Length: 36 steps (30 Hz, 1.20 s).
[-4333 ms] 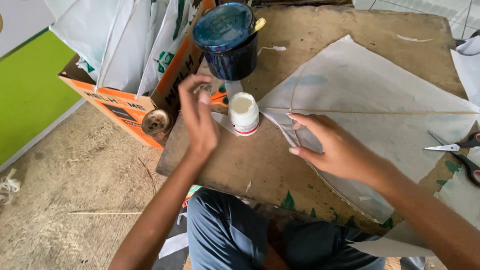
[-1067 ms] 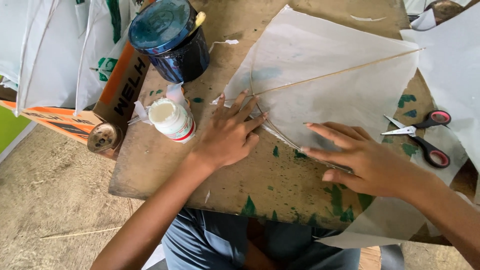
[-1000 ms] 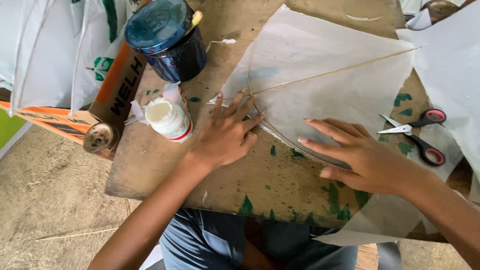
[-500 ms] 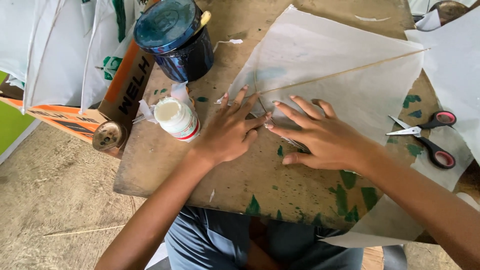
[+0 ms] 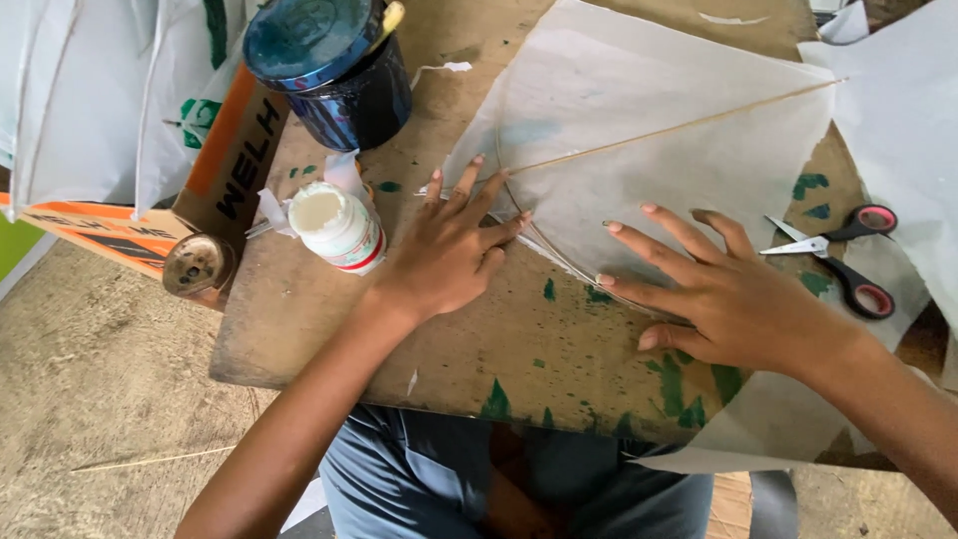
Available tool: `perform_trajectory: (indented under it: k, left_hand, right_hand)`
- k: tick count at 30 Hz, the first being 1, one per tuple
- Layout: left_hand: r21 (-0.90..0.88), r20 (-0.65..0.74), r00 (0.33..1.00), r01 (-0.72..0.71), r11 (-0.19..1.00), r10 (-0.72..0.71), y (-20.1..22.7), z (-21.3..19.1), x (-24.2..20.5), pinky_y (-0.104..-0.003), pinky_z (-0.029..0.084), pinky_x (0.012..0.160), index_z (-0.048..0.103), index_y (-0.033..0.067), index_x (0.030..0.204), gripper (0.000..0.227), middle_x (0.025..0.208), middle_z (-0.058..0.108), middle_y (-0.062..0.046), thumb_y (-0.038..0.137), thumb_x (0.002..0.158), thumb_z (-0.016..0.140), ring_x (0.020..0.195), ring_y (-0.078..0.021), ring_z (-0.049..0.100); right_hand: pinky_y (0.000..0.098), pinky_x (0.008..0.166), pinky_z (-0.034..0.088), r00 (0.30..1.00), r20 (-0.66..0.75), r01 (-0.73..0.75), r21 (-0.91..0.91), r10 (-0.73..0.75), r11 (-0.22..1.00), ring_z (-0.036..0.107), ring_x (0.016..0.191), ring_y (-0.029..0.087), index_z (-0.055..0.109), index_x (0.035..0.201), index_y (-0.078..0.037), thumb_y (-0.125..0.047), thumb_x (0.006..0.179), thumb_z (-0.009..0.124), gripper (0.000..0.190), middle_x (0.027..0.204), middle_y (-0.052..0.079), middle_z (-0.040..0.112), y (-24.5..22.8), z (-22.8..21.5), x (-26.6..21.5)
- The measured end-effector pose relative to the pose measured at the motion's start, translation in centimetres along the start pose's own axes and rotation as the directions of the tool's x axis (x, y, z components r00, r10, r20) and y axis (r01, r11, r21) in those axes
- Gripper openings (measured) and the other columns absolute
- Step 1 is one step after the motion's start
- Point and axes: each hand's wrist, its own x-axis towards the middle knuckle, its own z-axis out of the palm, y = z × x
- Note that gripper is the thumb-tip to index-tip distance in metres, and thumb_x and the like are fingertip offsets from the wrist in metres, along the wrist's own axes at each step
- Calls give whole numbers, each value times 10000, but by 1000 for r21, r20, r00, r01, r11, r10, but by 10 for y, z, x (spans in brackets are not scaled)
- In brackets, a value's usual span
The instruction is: Assembling a kite by trimming paper with scissors and gluing it to a wooden frame.
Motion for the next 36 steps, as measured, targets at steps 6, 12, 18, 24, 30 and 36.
perform_trajectory:
  k: [6, 12, 18, 24, 30, 36]
  left_hand:
    - [56, 1, 1000, 15, 998, -15, 5, -1, -1, -686, 183, 1174, 611, 242, 1410, 458, 1598, 354, -188, 246, 967, 495, 1509, -431, 209]
    - [-12, -187, 982, 9, 1000, -11, 14, 2, 6, -690, 232, 1163, 761, 130, 1187, 392, 1490, 525, -194, 395, 1039, 512, 1429, -391, 420]
    - [118, -87, 995, 67, 991, -57, 22, 5, 15, -673, 190, 1188, 739, 167, 1224, 508, 1572, 434, -171, 523, 1044, 425, 1470, -373, 366]
    - [304, -215, 977, 73, 950, -6, 23, 13, 5, -647, 271, 1154, 764, 224, 1220, 463, 1469, 580, -136, 552, 1034, 494, 1434, -336, 418]
    - [262, -180, 983, 80, 962, -32, 25, 10, 8, -674, 269, 1139, 765, 183, 1186, 502, 1457, 574, -165, 561, 1031, 472, 1433, -355, 397]
    - [251, -141, 989, 87, 964, -52, 26, 10, 12, -685, 216, 1156, 777, 157, 1146, 563, 1485, 552, -159, 587, 1034, 432, 1449, -355, 382]
  right_hand:
    - [593, 1063, 362, 1000, 0, -20, -29, 20, 999, 282, 1552, 358, 545, 1388, -339, -637, 900, 487, 575, 1696, 59, 287, -11, -22, -6]
    - [544, 1099, 325, 996, -1, -85, 58, 85, 995, 207, 1591, 320, 402, 1543, -324, -633, 965, 372, 656, 1724, 50, 238, -4, -16, -17]
    - [668, 1129, 173, 992, 89, -109, 195, 93, 975, 90, 1551, 385, 337, 1588, -350, -697, 982, 299, 699, 1732, 78, 111, -9, 13, 7]
    - [599, 1136, 201, 995, 37, -98, 164, 93, 982, 110, 1586, 350, 342, 1595, -335, -673, 948, 426, 735, 1738, 44, 156, -14, 10, -7]
    - [613, 1064, 328, 996, 6, -94, 76, 93, 993, 256, 1549, 358, 523, 1434, -357, -650, 890, 516, 618, 1696, 42, 280, -17, -16, -18]
    - [611, 1087, 319, 994, -8, -107, 41, 107, 993, 233, 1567, 349, 479, 1480, -333, -636, 932, 453, 626, 1711, 55, 251, -15, -19, -22]
